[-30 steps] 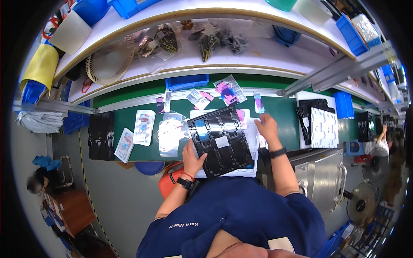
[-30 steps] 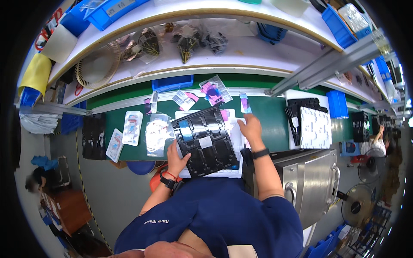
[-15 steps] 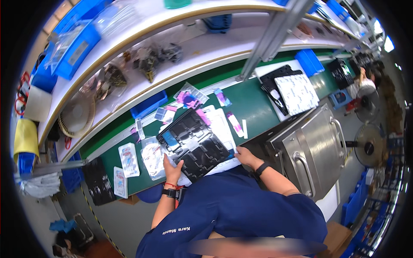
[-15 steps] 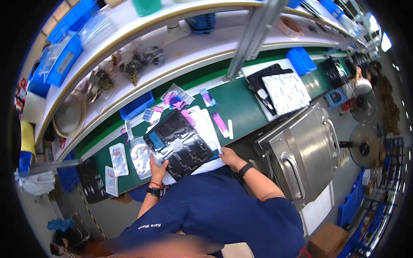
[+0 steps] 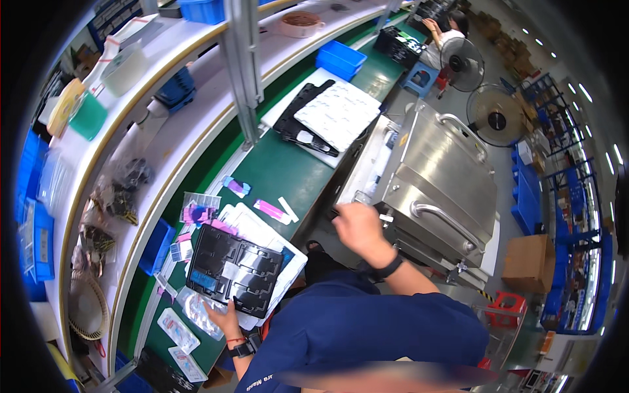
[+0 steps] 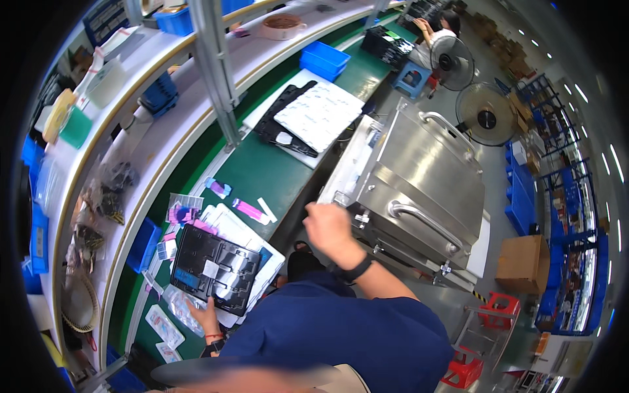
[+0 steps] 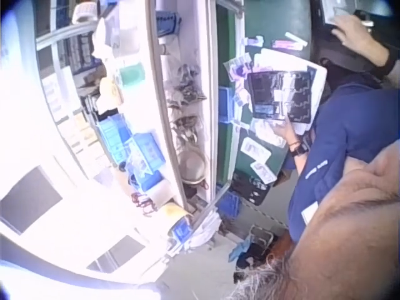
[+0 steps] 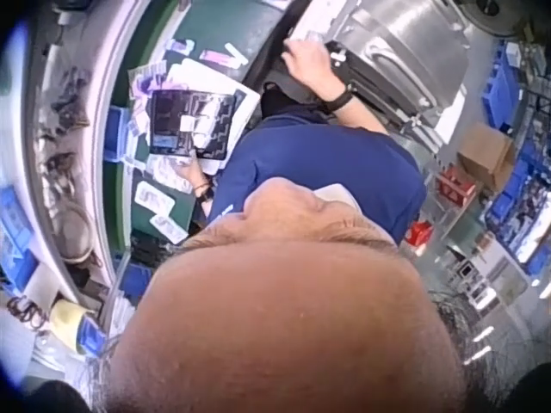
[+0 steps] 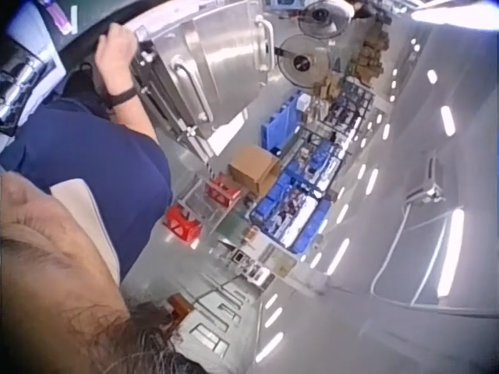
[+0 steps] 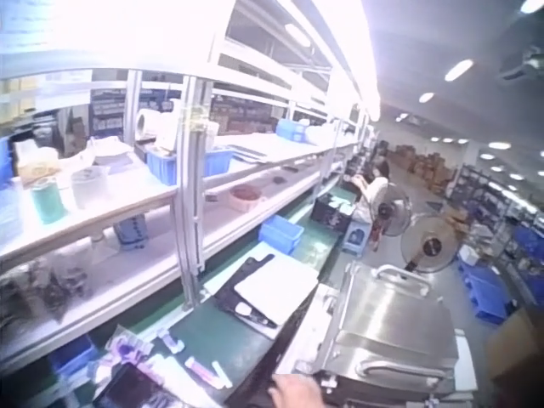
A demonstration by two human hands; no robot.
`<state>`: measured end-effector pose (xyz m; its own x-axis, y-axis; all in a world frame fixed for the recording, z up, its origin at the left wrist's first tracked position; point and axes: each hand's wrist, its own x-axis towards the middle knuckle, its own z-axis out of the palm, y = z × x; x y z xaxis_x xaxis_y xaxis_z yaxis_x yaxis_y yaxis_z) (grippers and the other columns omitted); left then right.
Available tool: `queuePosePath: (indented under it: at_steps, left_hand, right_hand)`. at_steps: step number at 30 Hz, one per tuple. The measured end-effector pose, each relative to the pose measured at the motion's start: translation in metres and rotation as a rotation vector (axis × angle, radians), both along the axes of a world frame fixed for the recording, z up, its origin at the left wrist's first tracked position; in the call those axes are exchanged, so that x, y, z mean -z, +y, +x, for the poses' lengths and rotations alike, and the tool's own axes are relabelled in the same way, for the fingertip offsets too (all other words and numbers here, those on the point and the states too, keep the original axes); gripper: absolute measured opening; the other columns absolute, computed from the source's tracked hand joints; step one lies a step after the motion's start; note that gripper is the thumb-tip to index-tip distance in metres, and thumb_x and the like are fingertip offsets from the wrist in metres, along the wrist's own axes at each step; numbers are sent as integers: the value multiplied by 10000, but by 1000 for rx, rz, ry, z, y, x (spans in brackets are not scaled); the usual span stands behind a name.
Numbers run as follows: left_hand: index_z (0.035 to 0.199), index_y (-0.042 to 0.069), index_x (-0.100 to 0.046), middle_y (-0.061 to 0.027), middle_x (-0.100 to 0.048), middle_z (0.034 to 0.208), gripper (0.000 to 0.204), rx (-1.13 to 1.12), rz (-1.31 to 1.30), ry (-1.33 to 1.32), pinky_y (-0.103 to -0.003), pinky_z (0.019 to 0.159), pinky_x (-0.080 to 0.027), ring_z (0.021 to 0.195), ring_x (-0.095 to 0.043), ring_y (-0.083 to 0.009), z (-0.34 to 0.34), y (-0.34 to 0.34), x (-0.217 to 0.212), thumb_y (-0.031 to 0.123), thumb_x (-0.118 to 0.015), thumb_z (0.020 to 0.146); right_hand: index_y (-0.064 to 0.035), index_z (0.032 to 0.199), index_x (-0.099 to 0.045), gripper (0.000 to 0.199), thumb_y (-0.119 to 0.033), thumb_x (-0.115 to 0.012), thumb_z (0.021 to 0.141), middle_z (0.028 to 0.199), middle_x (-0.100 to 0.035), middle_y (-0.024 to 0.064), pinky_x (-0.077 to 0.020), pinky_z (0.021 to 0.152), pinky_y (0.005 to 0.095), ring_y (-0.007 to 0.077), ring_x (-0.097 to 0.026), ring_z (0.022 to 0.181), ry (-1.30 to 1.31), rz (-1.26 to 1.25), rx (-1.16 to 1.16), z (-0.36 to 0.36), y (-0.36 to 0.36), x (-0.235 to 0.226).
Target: Placing electronic components and small bags into a tray and using a vacuum sealer.
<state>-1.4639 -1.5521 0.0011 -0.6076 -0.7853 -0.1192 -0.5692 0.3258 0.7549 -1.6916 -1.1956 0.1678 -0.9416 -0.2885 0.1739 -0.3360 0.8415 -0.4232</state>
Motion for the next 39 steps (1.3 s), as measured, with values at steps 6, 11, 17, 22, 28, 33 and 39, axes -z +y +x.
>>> queuePosePath:
  at_steps: [6, 11, 17, 22, 28, 33, 39]
  left_hand:
    - [1280, -41, -325, -234, -394, 1251, 729, 12, -365, 1, -436, 1003, -247, 1171, -358, -371, -19, 25, -54, 113, -702, 675]
    - [1107, 11, -503, -204, -475, 1137, 483, 354, -387, 165, -415, 947, -317, 1092, -421, -358, -92, 120, -90, 116, -692, 675]
    - [964, 33, -593, -179, -531, 1069, 308, 634, -154, 232, -384, 877, -394, 1008, -493, -337, -168, 272, -113, 115, -680, 680]
    - [912, 41, -618, -134, -569, 1011, 242, 850, -60, 185, -368, 853, -409, 979, -513, -307, -199, 350, -92, 143, -665, 698]
    - [861, 43, -621, -131, -603, 877, 215, 1108, -39, 118, -385, 797, -430, 890, -545, -308, -239, 413, -68, 166, -659, 690]
    - [867, 38, -617, -140, -579, 877, 210, 1237, -17, 66, -390, 802, -427, 894, -533, -318, -249, 441, -56, 139, -643, 684]
    - [867, 39, -620, -140, -580, 877, 199, 1326, -73, -25, -391, 799, -431, 894, -537, -315, -257, 443, -54, 140, -633, 696]
  right_hand:
    - [-36, 695, -587, 374, -392, -543, 801, 699, -607, 167, -445, 611, 450, 371, -581, 674, -92, 500, 585, -19, 165, 1]
    - [-39, 658, -580, 493, -466, -436, 858, 693, -587, 210, -441, 617, 483, 403, -567, 688, -249, 197, 354, -17, 184, 29]
    - [-30, 611, -517, 454, -407, -476, 859, 604, -547, 215, -416, 525, 477, 411, -542, 597, -259, 63, 203, -9, 217, 9]
    - [-26, 597, -507, 390, -337, -535, 830, 588, -520, 209, -398, 500, 438, 400, -520, 569, -291, -4, 188, 24, 274, -54]
    - [-5, 546, -474, 402, -313, -586, 778, 529, -462, 209, -330, 453, 432, 386, -476, 496, -349, 139, 297, 87, 374, -81]
    - [31, 564, -535, 459, -360, -533, 805, 552, -486, 236, -335, 504, 479, 417, -470, 520, -392, 276, 518, 145, 451, -34]
    - [56, 621, -567, 492, -396, -508, 806, 638, -536, 253, -360, 584, 506, 427, -501, 620, -550, 314, 891, 177, 478, 9]
